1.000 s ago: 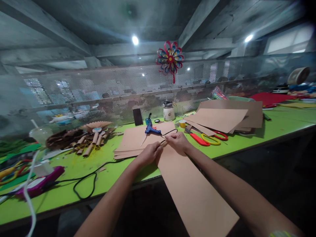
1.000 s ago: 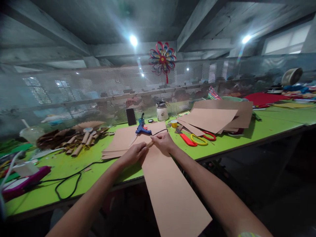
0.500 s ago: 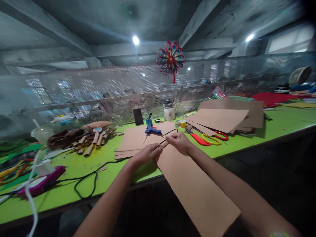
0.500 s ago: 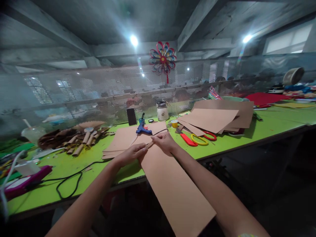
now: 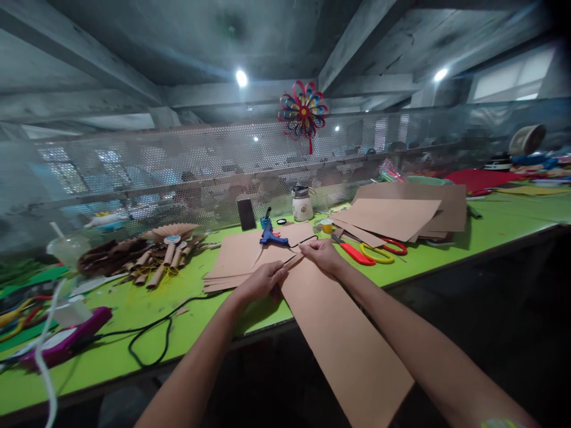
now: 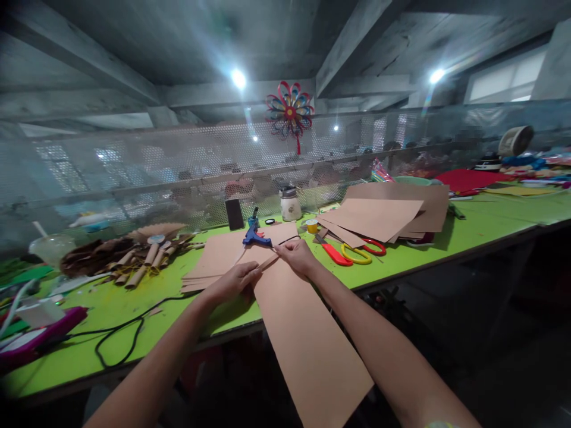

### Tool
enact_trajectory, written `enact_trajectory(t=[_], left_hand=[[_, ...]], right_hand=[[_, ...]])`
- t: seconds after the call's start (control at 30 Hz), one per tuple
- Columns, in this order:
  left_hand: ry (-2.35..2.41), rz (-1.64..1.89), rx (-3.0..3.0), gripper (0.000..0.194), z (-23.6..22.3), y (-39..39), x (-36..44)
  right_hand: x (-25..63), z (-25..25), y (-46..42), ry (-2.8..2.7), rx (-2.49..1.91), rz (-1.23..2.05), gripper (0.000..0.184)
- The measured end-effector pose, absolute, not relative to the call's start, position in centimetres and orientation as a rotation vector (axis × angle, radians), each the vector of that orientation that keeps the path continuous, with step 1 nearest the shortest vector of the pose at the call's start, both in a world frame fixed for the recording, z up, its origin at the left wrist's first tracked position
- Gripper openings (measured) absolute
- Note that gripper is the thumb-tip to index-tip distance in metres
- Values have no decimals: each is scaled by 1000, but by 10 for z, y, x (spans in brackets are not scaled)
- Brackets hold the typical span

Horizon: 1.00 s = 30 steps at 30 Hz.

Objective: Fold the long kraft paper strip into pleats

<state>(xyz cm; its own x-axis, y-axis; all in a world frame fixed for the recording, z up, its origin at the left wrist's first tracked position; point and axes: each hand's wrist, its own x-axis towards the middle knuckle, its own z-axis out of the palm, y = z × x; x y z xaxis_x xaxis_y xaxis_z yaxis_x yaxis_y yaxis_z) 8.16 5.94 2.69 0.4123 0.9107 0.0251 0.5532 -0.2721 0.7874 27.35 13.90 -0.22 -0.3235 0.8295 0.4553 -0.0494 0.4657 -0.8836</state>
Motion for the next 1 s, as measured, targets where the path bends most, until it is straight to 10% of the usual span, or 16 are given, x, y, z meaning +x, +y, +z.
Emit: enact_trajectory(t=[1.0], left_hand=[[1252, 714, 2040, 39, 22, 71, 75]], right_hand=[[285, 14, 142, -2316, -563, 928, 39]])
